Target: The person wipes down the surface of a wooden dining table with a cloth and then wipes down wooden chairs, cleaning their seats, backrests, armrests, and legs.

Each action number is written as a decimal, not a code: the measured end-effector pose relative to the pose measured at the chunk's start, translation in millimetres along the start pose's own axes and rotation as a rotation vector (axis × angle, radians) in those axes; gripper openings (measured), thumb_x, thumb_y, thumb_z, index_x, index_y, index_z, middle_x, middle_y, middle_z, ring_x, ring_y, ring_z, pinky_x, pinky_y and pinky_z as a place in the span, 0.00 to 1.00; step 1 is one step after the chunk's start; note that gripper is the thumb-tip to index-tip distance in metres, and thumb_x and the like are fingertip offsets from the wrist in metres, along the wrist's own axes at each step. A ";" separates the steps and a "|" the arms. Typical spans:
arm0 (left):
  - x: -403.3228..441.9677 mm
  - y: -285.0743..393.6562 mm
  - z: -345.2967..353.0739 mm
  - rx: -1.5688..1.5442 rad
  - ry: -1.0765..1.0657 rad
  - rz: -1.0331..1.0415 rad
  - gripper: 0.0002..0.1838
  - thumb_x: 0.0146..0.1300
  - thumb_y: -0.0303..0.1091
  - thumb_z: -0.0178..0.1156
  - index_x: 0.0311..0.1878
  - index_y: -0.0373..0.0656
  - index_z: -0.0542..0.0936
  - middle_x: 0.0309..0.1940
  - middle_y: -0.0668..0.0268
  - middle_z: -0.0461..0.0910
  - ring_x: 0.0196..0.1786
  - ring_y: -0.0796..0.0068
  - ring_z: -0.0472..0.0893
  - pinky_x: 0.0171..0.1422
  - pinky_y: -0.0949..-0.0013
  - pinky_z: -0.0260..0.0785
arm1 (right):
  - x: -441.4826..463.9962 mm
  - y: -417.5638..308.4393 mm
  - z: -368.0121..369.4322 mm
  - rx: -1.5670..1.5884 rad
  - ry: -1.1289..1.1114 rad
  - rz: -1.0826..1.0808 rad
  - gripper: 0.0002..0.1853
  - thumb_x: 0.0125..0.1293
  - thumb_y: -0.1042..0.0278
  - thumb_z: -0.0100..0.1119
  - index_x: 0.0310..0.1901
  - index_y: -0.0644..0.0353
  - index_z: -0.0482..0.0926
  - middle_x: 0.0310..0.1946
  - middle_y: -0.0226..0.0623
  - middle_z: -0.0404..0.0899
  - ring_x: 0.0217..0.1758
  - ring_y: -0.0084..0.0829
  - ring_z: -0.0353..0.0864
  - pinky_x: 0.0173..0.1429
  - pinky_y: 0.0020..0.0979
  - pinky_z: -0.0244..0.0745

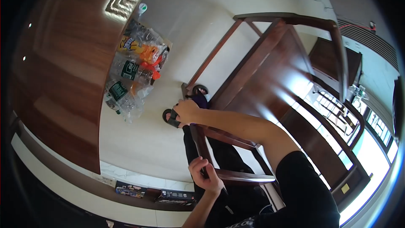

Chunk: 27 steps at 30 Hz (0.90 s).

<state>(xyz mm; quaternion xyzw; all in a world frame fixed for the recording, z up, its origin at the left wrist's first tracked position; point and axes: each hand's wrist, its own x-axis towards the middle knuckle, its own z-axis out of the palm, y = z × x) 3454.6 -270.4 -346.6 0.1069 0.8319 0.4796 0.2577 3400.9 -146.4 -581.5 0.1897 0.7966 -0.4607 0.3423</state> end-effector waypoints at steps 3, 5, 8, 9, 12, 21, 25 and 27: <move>-1.8 3.6 -1.4 0.020 0.005 -0.030 0.04 0.66 0.23 0.56 0.43 0.39 0.77 0.43 0.59 0.76 0.52 0.60 0.77 0.59 0.61 0.68 | 73.3 26.3 32.2 -0.297 -0.112 -0.118 0.17 0.54 0.57 0.66 0.40 0.61 0.87 0.40 0.50 0.85 0.44 0.47 0.88 0.43 0.46 0.83; 0.1 6.8 -1.6 0.055 0.004 -0.009 0.04 0.65 0.22 0.56 0.42 0.39 0.77 0.43 0.59 0.77 0.51 0.60 0.78 0.58 0.60 0.70 | 122.0 65.7 35.3 -0.257 -0.311 0.053 0.15 0.55 0.60 0.67 0.41 0.58 0.89 0.43 0.46 0.88 0.49 0.43 0.88 0.43 0.46 0.85; 3.1 5.8 -3.9 0.072 -0.005 0.018 0.05 0.61 0.23 0.58 0.41 0.39 0.77 0.42 0.59 0.77 0.50 0.59 0.79 0.58 0.61 0.70 | 154.5 120.2 43.5 -0.262 -0.210 0.438 0.18 0.63 0.61 0.64 0.54 0.54 0.86 0.60 0.45 0.81 0.65 0.45 0.79 0.56 0.47 0.81; 1.4 3.0 -4.4 0.057 0.001 0.031 0.05 0.61 0.25 0.58 0.40 0.39 0.77 0.41 0.60 0.77 0.50 0.59 0.79 0.58 0.61 0.70 | 150.9 129.2 39.9 -0.320 -0.181 0.433 0.18 0.67 0.60 0.61 0.57 0.51 0.85 0.62 0.44 0.79 0.66 0.47 0.76 0.59 0.51 0.79; 4.5 3.7 -5.9 0.080 -0.018 0.034 0.06 0.61 0.25 0.58 0.41 0.39 0.77 0.41 0.61 0.78 0.50 0.59 0.79 0.58 0.61 0.70 | 156.1 184.4 47.9 -0.474 -0.075 0.523 0.14 0.69 0.58 0.57 0.52 0.49 0.86 0.57 0.43 0.79 0.62 0.45 0.77 0.50 0.54 0.80; 5.9 5.4 -9.7 0.109 -0.078 0.004 0.05 0.66 0.30 0.60 0.39 0.40 0.75 0.39 0.61 0.76 0.51 0.59 0.79 0.57 0.60 0.69 | 147.8 299.7 -164.3 -0.784 0.472 0.771 0.12 0.68 0.61 0.58 0.49 0.48 0.87 0.55 0.36 0.74 0.58 0.41 0.76 0.51 0.42 0.79; 5.5 3.3 -5.6 0.094 -0.053 0.001 0.03 0.65 0.26 0.58 0.40 0.39 0.75 0.41 0.58 0.76 0.51 0.59 0.78 0.57 0.60 0.69 | 49.2 303.6 -306.1 -1.376 0.331 0.873 0.11 0.67 0.63 0.60 0.46 0.50 0.88 0.53 0.35 0.75 0.53 0.40 0.77 0.39 0.41 0.76; 6.5 -0.3 -2.7 0.091 -0.048 0.012 0.03 0.65 0.25 0.57 0.41 0.39 0.76 0.42 0.58 0.76 0.51 0.59 0.78 0.57 0.61 0.69 | 13.5 298.7 -338.0 -1.370 0.365 0.968 0.11 0.67 0.64 0.60 0.47 0.50 0.88 0.52 0.36 0.75 0.53 0.40 0.78 0.36 0.41 0.76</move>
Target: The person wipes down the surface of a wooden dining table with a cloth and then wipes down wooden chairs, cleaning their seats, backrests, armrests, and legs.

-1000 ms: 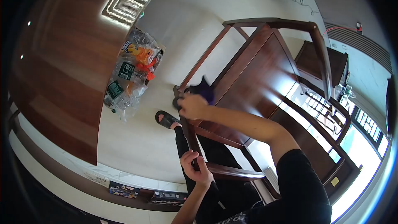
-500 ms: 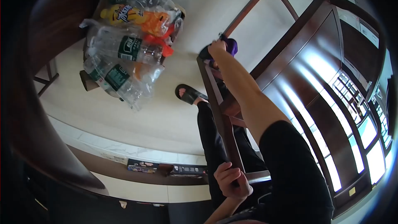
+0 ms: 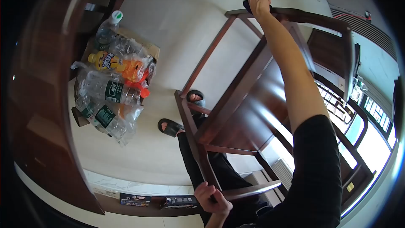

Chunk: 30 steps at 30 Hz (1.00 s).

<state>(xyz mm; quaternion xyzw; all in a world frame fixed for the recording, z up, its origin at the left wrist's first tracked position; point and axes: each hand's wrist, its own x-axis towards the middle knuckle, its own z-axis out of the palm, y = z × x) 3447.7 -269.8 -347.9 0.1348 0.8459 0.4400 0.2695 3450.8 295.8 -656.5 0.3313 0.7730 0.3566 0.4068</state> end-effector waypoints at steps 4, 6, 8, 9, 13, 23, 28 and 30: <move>-3.3 -1.0 2.1 0.000 0.017 0.005 0.05 0.67 0.27 0.57 0.44 0.38 0.77 0.43 0.58 0.77 0.50 0.61 0.77 0.56 0.61 0.68 | -15.8 63.5 -23.4 -0.030 -0.040 -0.238 0.09 0.68 0.64 0.59 0.44 0.47 0.88 0.42 0.33 0.80 0.42 0.36 0.83 0.26 0.38 0.69; -2.0 1.5 5.4 0.017 0.069 0.031 0.05 0.68 0.28 0.58 0.43 0.38 0.78 0.40 0.59 0.77 0.48 0.60 0.77 0.56 0.59 0.68 | -34.5 83.4 -25.1 0.217 0.009 -0.198 0.10 0.69 0.64 0.57 0.43 0.48 0.88 0.45 0.32 0.79 0.50 0.37 0.83 0.28 0.43 0.80; -2.3 3.0 10.1 0.039 0.121 0.021 0.05 0.64 0.24 0.58 0.42 0.38 0.79 0.40 0.58 0.77 0.45 0.58 0.77 0.54 0.59 0.68 | -55.7 92.8 -23.0 0.623 0.087 -0.076 0.11 0.70 0.64 0.55 0.44 0.50 0.88 0.48 0.39 0.80 0.53 0.42 0.82 0.46 0.42 0.85; -2.0 3.8 10.1 0.071 0.134 0.025 0.06 0.62 0.22 0.57 0.42 0.38 0.80 0.40 0.58 0.78 0.45 0.56 0.77 0.54 0.58 0.69 | -80.8 101.0 -46.0 0.599 0.024 -0.133 0.11 0.70 0.64 0.54 0.45 0.51 0.87 0.48 0.45 0.80 0.53 0.45 0.82 0.55 0.41 0.82; 6.5 11.2 4.9 0.179 0.035 0.107 0.06 0.65 0.29 0.61 0.44 0.43 0.82 0.37 0.56 0.80 0.46 0.51 0.79 0.51 0.53 0.70 | -191.3 84.7 -108.6 1.132 -0.045 -0.177 0.18 0.70 0.55 0.51 0.52 0.52 0.85 0.45 0.52 0.84 0.52 0.48 0.84 0.56 0.48 0.79; 70.9 207.4 -146.4 -0.548 -0.795 0.191 0.25 0.77 0.55 0.50 0.47 0.42 0.86 0.42 0.59 0.81 0.52 0.59 0.79 0.62 0.60 0.67 | -469.0 79.5 -225.0 3.513 -0.581 0.210 0.34 0.72 0.44 0.35 0.60 0.67 0.75 0.58 0.48 0.81 0.59 0.46 0.82 0.66 0.46 0.77; 12.2 426.0 -428.4 -0.540 -0.750 0.873 0.49 0.57 0.79 0.57 0.62 0.40 0.78 0.42 0.63 0.78 0.46 0.68 0.78 0.51 0.64 0.70 | -544.0 126.2 -361.4 3.459 -0.487 0.020 0.29 0.69 0.46 0.40 0.56 0.62 0.78 0.51 0.45 0.82 0.56 0.43 0.82 0.61 0.45 0.79; -20.7 447.5 -513.8 -0.656 -0.727 1.199 0.57 0.46 0.84 0.60 0.62 0.37 0.76 0.44 0.62 0.78 0.46 0.68 0.79 0.49 0.65 0.71 | -554.5 116.5 -398.7 3.380 -0.475 0.029 0.27 0.68 0.47 0.44 0.54 0.62 0.79 0.50 0.44 0.83 0.54 0.42 0.83 0.59 0.43 0.80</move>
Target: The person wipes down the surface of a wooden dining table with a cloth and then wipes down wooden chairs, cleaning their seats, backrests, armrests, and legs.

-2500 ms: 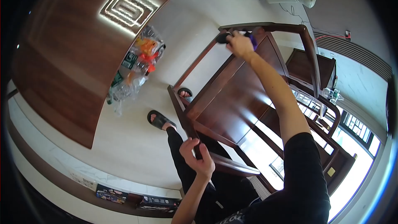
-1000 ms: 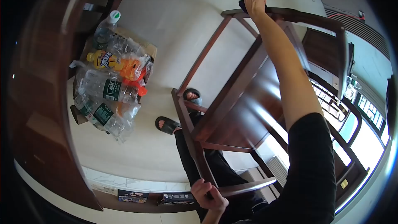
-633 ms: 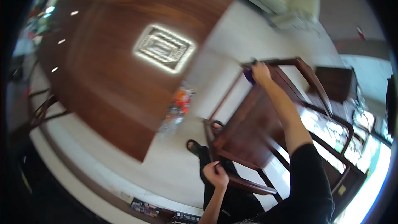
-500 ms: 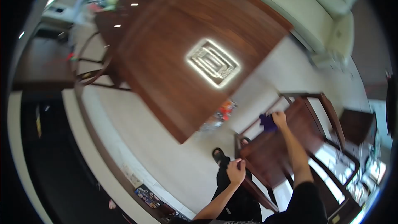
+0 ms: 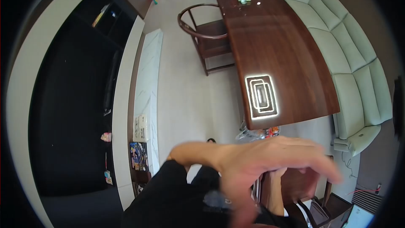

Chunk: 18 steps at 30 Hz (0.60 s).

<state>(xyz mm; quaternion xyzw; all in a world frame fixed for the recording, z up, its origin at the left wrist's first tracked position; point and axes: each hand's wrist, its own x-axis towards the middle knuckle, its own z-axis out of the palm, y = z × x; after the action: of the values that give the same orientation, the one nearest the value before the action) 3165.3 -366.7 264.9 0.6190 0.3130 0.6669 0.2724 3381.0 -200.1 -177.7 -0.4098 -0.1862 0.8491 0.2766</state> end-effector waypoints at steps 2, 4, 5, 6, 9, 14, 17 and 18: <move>-19.0 65.8 -18.9 -0.020 -0.033 0.118 0.56 0.48 0.83 0.59 0.63 0.37 0.76 0.45 0.61 0.77 0.48 0.67 0.78 0.51 0.64 0.70 | 0.5 29.9 32.1 -0.081 0.036 -0.006 0.25 0.68 0.49 0.47 0.53 0.62 0.80 0.48 0.42 0.83 0.51 0.40 0.84 0.57 0.42 0.80; -44.9 110.9 -37.8 -0.033 -0.052 0.171 0.55 0.50 0.83 0.57 0.63 0.37 0.76 0.47 0.60 0.77 0.49 0.66 0.78 0.53 0.64 0.69 | 2.8 64.0 65.2 -0.147 0.070 -0.013 0.23 0.67 0.51 0.50 0.52 0.62 0.81 0.47 0.41 0.83 0.49 0.39 0.84 0.55 0.41 0.81; -59.0 129.2 -47.4 -0.036 -0.052 0.186 0.55 0.51 0.82 0.56 0.63 0.37 0.76 0.48 0.60 0.77 0.50 0.66 0.77 0.54 0.63 0.69 | 5.0 82.1 80.0 -0.181 0.087 -0.009 0.22 0.67 0.52 0.52 0.51 0.62 0.81 0.46 0.40 0.84 0.47 0.38 0.85 0.54 0.40 0.81; -71.0 142.5 -57.9 -0.035 -0.057 0.190 0.55 0.52 0.82 0.55 0.64 0.37 0.76 0.49 0.60 0.77 0.51 0.65 0.77 0.55 0.63 0.69 | 8.3 100.8 96.0 -0.214 0.108 -0.009 0.21 0.67 0.53 0.53 0.50 0.62 0.81 0.45 0.39 0.84 0.46 0.37 0.85 0.53 0.39 0.82; -102.6 177.5 -93.1 -0.039 -0.061 0.192 0.53 0.55 0.81 0.52 0.64 0.37 0.75 0.51 0.59 0.77 0.54 0.64 0.76 0.58 0.62 0.68 | 30.7 165.3 137.7 -0.348 0.166 -0.069 0.18 0.67 0.55 0.56 0.48 0.61 0.83 0.43 0.36 0.84 0.42 0.33 0.85 0.50 0.35 0.81; -145.2 200.9 -153.1 -0.065 -0.031 0.191 0.52 0.59 0.79 0.48 0.65 0.36 0.75 0.55 0.57 0.76 0.59 0.61 0.75 0.62 0.61 0.66 | -3.7 227.4 264.8 -0.568 -0.106 -0.224 0.13 0.69 0.62 0.57 0.45 0.62 0.83 0.43 0.32 0.82 0.46 0.27 0.79 0.56 0.31 0.75; -160.9 203.1 -197.6 -0.067 -0.021 0.164 0.51 0.62 0.78 0.45 0.66 0.36 0.74 0.58 0.56 0.76 0.61 0.60 0.74 0.65 0.60 0.65 | 20.1 262.3 344.8 -0.550 -0.231 -0.245 0.12 0.70 0.68 0.55 0.48 0.64 0.84 0.40 0.29 0.82 0.45 0.22 0.78 0.54 0.27 0.73; -166.5 200.8 -217.0 -0.066 -0.014 0.141 0.50 0.63 0.78 0.45 0.66 0.36 0.74 0.59 0.56 0.76 0.62 0.60 0.74 0.66 0.60 0.65 | 29.0 271.4 378.0 -0.593 -0.270 -0.299 0.12 0.70 0.68 0.55 0.48 0.65 0.84 0.41 0.28 0.82 0.45 0.21 0.77 0.54 0.26 0.72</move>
<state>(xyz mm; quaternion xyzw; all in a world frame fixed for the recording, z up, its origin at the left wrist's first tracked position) 2968.2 -640.8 299.3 0.6349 0.2448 0.6899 0.2471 2978.1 -426.9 -117.4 -0.3245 -0.5175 0.7547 0.2395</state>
